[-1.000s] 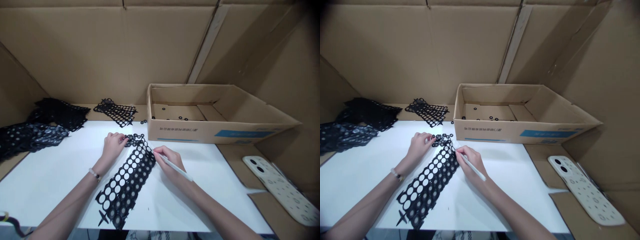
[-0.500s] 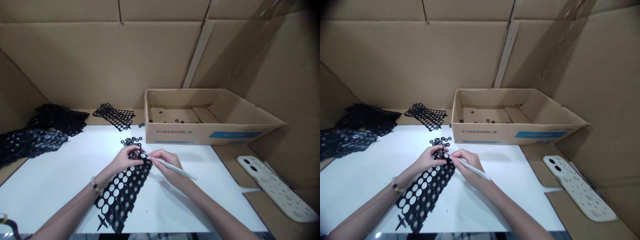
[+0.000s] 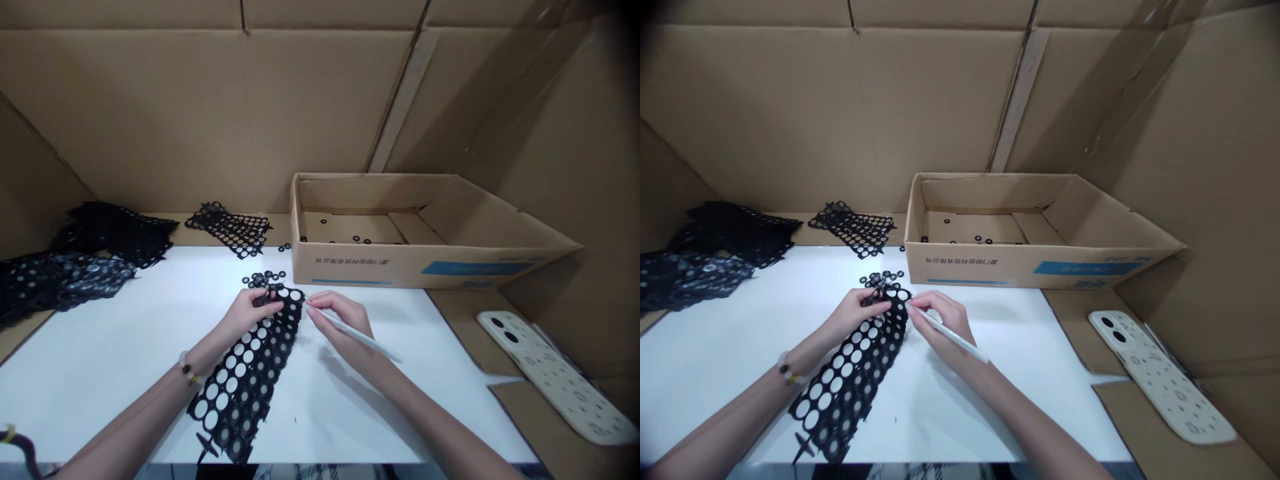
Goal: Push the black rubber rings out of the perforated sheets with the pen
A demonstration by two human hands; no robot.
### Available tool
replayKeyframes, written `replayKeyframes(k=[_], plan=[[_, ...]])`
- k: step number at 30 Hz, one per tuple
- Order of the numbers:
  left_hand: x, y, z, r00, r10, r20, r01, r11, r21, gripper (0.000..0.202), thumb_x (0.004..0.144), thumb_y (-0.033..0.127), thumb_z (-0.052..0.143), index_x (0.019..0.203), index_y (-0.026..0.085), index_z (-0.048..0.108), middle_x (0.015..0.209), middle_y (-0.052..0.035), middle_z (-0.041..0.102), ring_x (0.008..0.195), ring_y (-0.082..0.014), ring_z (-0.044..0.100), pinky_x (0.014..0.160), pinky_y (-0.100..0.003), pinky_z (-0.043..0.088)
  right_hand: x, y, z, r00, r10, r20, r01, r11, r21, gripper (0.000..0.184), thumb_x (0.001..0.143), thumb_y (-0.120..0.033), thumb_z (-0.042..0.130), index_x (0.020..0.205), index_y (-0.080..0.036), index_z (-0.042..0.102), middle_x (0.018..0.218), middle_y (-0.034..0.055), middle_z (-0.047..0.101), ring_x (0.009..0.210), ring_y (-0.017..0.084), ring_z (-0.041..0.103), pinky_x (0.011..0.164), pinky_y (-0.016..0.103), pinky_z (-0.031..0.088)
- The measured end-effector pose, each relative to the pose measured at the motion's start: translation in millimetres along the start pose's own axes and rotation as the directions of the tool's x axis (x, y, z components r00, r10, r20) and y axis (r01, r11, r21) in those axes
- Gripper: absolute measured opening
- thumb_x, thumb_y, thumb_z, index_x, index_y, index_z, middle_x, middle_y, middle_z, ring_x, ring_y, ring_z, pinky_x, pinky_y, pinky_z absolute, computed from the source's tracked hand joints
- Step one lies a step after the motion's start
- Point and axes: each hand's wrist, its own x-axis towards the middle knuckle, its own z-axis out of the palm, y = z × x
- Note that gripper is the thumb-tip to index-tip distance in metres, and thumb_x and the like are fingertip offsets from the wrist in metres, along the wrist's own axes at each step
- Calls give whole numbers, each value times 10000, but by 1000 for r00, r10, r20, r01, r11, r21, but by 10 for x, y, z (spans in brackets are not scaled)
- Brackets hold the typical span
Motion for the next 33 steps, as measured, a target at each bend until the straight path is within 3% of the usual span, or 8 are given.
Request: replayKeyframes(k=[8,14,25,33], plan=[[12,-122,72,999,37,14,-38,997,60,304,673,415,733,651,141,603,590,27,566,595,-135,493,575,-247,365,-33,114,136,999,-4,51,7,999,-48,113,864,-240,592,796,-199,673,825,59,718,739,188,671,687,299,535],[-1,-117,75,999,32,3,-33,997,72,297,706,423,703,675,141,616,581,29,546,582,-134,473,563,-248,347,-30,13,103,994,103,48,-99,992,-82,121,864,-221,580,791,-199,674,796,45,712,710,177,661,666,287,524],[6,-160,81,1000,23,18,-24,999,44,277,716,407,710,684,146,623,615,24,584,609,-141,497,585,-250,363,-28,103,121,992,120,45,-118,992,-51,98,847,-229,608,804,-198,691,799,44,726,706,183,675,672,289,532],[-29,-115,74,984,167,-57,-152,965,212,258,744,391,683,626,165,645,658,-6,557,698,-177,515,656,-288,405,-58,63,186,988,141,55,-137,988,-69,141,887,-231,548,793,-203,649,850,54,702,759,191,658,703,298,514]])
